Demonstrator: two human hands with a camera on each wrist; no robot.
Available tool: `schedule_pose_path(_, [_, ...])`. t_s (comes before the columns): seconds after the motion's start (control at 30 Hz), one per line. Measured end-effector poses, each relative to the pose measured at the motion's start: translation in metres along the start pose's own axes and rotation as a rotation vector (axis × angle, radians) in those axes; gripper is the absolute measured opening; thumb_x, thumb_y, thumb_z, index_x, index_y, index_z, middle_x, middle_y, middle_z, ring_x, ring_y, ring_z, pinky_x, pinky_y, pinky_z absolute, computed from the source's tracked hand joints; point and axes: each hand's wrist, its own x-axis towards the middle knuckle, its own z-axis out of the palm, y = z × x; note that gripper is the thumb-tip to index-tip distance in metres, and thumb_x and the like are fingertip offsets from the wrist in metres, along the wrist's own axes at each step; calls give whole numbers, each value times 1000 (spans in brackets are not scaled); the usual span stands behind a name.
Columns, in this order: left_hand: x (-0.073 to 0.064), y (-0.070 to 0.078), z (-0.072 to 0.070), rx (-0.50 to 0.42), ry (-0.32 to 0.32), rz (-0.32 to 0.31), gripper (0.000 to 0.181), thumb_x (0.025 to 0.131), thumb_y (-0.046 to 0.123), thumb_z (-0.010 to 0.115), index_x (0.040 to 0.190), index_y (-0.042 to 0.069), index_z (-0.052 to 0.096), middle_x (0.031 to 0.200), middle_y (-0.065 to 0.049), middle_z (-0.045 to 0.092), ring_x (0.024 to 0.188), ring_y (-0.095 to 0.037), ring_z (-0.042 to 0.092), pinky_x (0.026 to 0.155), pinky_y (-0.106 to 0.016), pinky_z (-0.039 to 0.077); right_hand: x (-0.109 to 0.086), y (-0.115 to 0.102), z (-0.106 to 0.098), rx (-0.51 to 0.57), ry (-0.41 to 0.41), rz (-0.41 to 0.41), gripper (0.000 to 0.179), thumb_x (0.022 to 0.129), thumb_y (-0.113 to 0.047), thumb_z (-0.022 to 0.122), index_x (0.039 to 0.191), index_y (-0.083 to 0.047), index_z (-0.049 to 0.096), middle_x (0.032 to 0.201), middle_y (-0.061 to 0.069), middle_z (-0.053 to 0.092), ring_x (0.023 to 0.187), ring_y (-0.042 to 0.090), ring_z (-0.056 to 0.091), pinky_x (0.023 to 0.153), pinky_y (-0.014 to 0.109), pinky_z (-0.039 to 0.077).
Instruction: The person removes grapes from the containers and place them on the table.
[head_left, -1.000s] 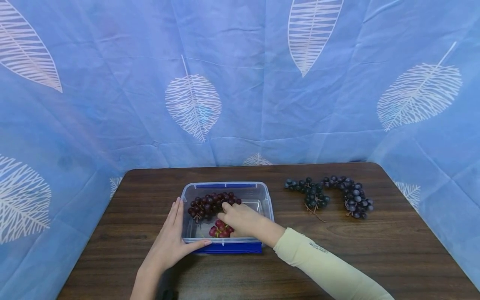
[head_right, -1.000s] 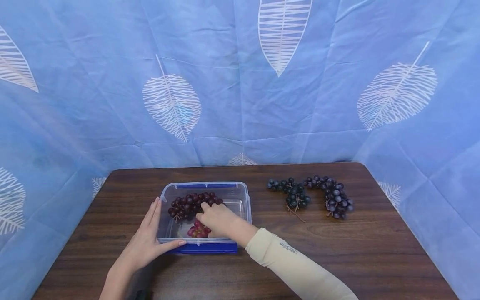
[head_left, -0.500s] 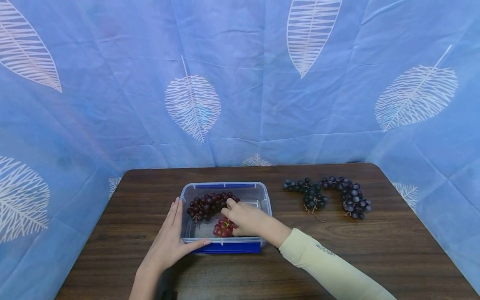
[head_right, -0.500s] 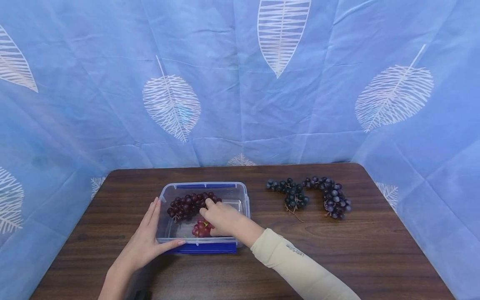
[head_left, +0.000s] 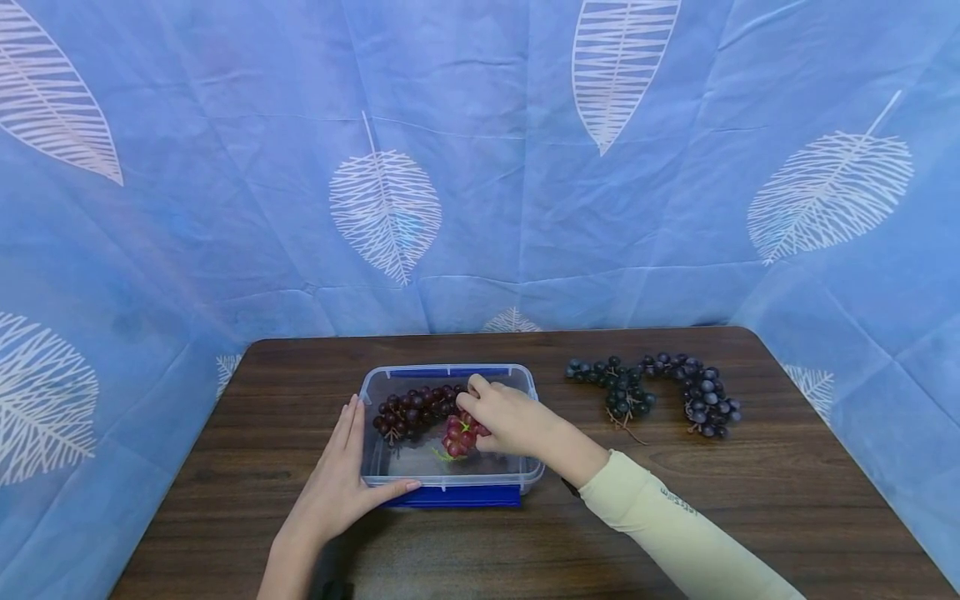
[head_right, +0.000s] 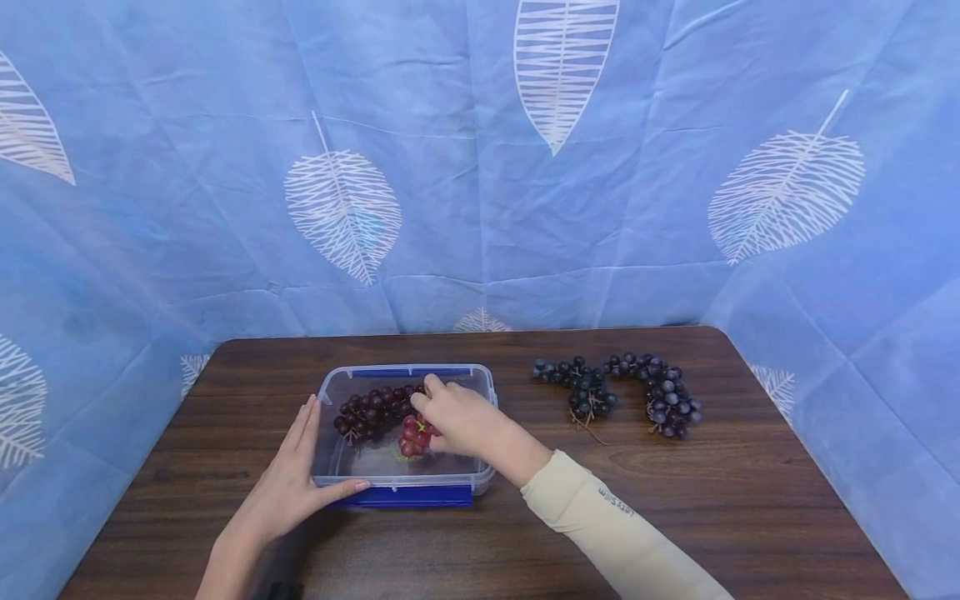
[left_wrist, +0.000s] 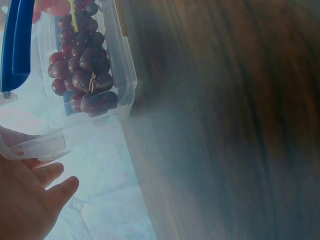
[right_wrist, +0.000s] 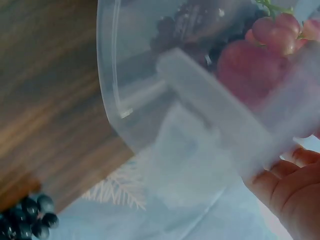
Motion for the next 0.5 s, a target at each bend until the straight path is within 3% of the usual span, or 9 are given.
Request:
schedule_pose_path(0.33, [0, 1, 0, -1, 4, 2, 139, 80, 75, 77, 170, 3, -1, 176, -25, 0, 160, -50, 8, 121, -73, 25, -17, 5, -28, 28, 92, -16, 38, 92, -16, 81, 123, -4, 61, 113, 13, 56, 72, 14, 52, 61, 27, 46])
schedule_pose_path(0.5, [0, 0, 0, 11, 6, 7, 139, 80, 75, 77, 170, 3, -1, 176, -24, 0, 160, -50, 8, 121, -72, 25, -25, 8, -39, 5, 152, -16, 46, 92, -19, 82, 130, -3, 62, 125, 18, 58, 79, 18, 57, 66, 31, 51])
